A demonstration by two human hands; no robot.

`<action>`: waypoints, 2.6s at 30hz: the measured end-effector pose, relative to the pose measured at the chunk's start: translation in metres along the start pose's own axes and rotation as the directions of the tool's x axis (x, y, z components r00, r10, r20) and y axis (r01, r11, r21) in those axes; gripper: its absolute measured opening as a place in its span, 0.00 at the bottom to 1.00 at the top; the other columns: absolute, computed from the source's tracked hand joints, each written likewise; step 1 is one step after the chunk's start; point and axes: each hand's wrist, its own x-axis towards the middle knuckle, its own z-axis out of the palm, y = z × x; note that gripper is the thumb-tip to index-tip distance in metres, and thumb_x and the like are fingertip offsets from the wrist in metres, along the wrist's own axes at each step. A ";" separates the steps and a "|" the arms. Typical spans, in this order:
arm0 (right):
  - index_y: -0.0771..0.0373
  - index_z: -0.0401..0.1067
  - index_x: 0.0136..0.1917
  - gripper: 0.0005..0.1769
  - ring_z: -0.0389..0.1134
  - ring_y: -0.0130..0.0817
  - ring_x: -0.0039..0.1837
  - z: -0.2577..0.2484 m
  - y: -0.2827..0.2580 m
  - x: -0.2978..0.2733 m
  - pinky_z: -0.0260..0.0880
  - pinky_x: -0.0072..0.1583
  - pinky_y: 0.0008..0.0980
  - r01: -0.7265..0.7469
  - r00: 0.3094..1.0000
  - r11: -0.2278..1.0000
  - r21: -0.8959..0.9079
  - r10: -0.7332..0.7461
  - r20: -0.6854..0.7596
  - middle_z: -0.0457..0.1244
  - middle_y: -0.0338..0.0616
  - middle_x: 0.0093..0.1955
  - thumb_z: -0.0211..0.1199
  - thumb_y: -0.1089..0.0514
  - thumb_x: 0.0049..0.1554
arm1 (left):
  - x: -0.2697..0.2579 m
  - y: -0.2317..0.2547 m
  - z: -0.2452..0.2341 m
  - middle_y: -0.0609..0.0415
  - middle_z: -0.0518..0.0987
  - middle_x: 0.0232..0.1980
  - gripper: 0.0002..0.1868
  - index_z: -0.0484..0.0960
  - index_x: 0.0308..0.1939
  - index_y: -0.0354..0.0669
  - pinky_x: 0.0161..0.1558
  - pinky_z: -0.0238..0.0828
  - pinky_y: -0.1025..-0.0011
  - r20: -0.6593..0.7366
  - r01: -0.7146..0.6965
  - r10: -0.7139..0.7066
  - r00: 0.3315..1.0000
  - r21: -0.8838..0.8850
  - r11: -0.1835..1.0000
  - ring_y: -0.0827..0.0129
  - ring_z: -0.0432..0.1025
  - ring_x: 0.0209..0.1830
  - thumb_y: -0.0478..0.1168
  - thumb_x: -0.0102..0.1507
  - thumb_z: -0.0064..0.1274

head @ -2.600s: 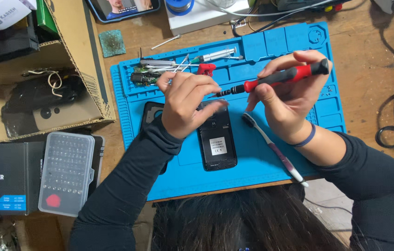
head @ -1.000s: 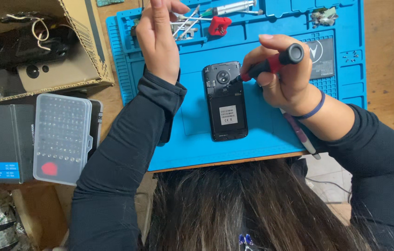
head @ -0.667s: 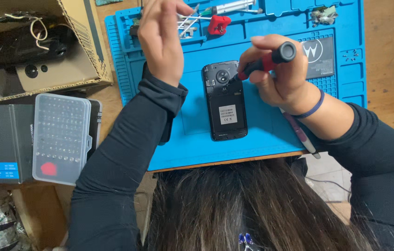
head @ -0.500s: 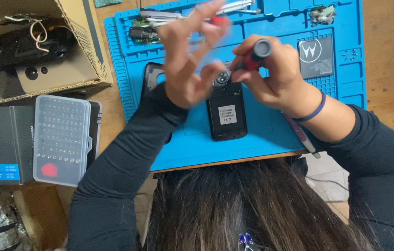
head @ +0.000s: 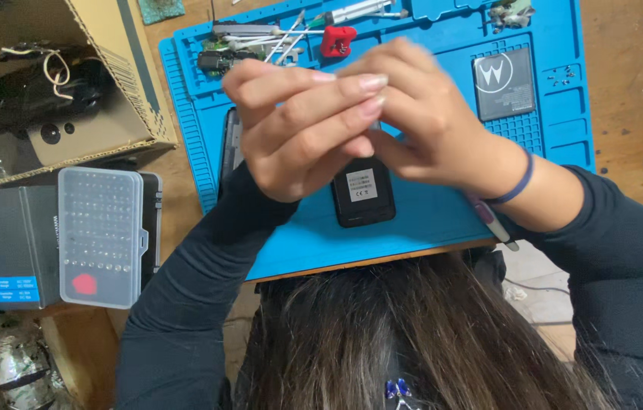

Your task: The person uses a screwdriver to remove screws from a small black electronic device placed on a blue work mat. They repeatedly pick up the device, unscrew components, and place the screws into a red magnetic holder. The person continues this process throughout the clip, handling the device and tools with both hands.

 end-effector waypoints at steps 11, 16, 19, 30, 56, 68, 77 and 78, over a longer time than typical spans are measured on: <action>0.68 0.59 0.44 0.17 0.57 0.37 0.40 0.009 0.013 -0.018 0.58 0.42 0.34 -0.235 0.971 0.961 0.148 0.239 -0.008 0.55 0.46 0.39 0.69 0.64 0.58 | 0.015 0.013 0.000 0.56 0.80 0.49 0.10 0.84 0.43 0.40 0.50 0.53 0.59 0.059 0.125 -0.118 0.991 -0.141 0.982 0.61 0.72 0.42 0.38 0.67 0.48; 0.67 0.62 0.51 0.05 0.56 0.37 0.42 -0.011 0.027 -0.028 0.61 0.45 0.38 -0.283 0.933 0.884 0.373 0.163 0.320 0.59 0.47 0.42 0.54 0.67 0.61 | 0.016 0.008 0.003 0.59 0.80 0.52 0.06 0.84 0.46 0.45 0.53 0.50 0.58 0.107 0.161 -0.143 0.984 -0.180 0.970 0.61 0.70 0.44 0.35 0.67 0.53; 0.62 0.71 0.41 0.09 0.48 0.26 0.31 -0.005 0.020 -0.024 0.50 0.36 0.29 -0.271 0.962 0.929 0.252 0.255 0.095 0.55 0.38 0.28 0.64 0.55 0.59 | 0.016 0.006 0.003 0.63 0.79 0.51 0.07 0.83 0.47 0.47 0.52 0.48 0.56 0.138 0.153 -0.131 0.982 -0.164 0.975 0.61 0.70 0.44 0.38 0.68 0.52; 0.64 0.55 0.32 0.27 0.48 0.32 0.37 -0.009 0.014 -0.010 0.46 0.40 0.34 -0.243 0.969 0.945 0.219 0.247 0.010 0.48 0.42 0.33 0.70 0.47 0.49 | 0.023 0.008 0.001 0.65 0.80 0.50 0.19 0.86 0.43 0.47 0.51 0.48 0.61 0.116 0.032 -0.030 0.993 -0.011 0.999 0.64 0.73 0.41 0.47 0.70 0.38; 0.70 0.53 0.60 0.22 0.58 0.39 0.54 -0.021 0.011 -0.023 0.64 0.53 0.34 -0.311 0.947 0.871 0.380 0.250 0.201 0.54 0.51 0.54 0.59 0.62 0.58 | 0.020 0.015 -0.010 0.64 0.80 0.52 0.13 0.86 0.44 0.48 0.54 0.42 0.58 0.177 0.026 -0.027 0.984 0.007 1.000 0.67 0.74 0.46 0.32 0.70 0.43; 0.67 0.60 0.49 0.07 0.57 0.37 0.43 -0.012 0.021 -0.030 0.59 0.45 0.34 -0.225 0.971 0.904 0.364 0.179 0.156 0.57 0.46 0.42 0.56 0.64 0.59 | 0.017 0.013 -0.009 0.64 0.80 0.54 0.14 0.85 0.46 0.48 0.55 0.41 0.59 0.162 0.022 -0.026 0.986 0.026 0.999 0.66 0.74 0.46 0.33 0.70 0.41; 0.68 0.58 0.46 0.22 0.56 0.35 0.42 -0.009 0.012 -0.018 0.58 0.46 0.32 -0.248 0.967 0.914 0.320 0.255 0.020 0.57 0.47 0.41 0.69 0.54 0.52 | 0.015 0.011 -0.008 0.65 0.79 0.54 0.10 0.85 0.46 0.49 0.55 0.41 0.60 0.170 0.009 -0.016 0.985 0.038 0.999 0.68 0.75 0.46 0.35 0.70 0.47; 0.67 0.58 0.51 0.19 0.58 0.38 0.44 -0.009 0.013 -0.016 0.59 0.48 0.34 -0.202 0.979 0.908 0.367 0.187 0.074 0.57 0.47 0.43 0.64 0.55 0.56 | 0.014 0.012 -0.009 0.64 0.78 0.56 0.11 0.85 0.47 0.48 0.56 0.41 0.59 0.195 0.021 -0.024 0.980 0.016 1.000 0.67 0.75 0.48 0.35 0.71 0.45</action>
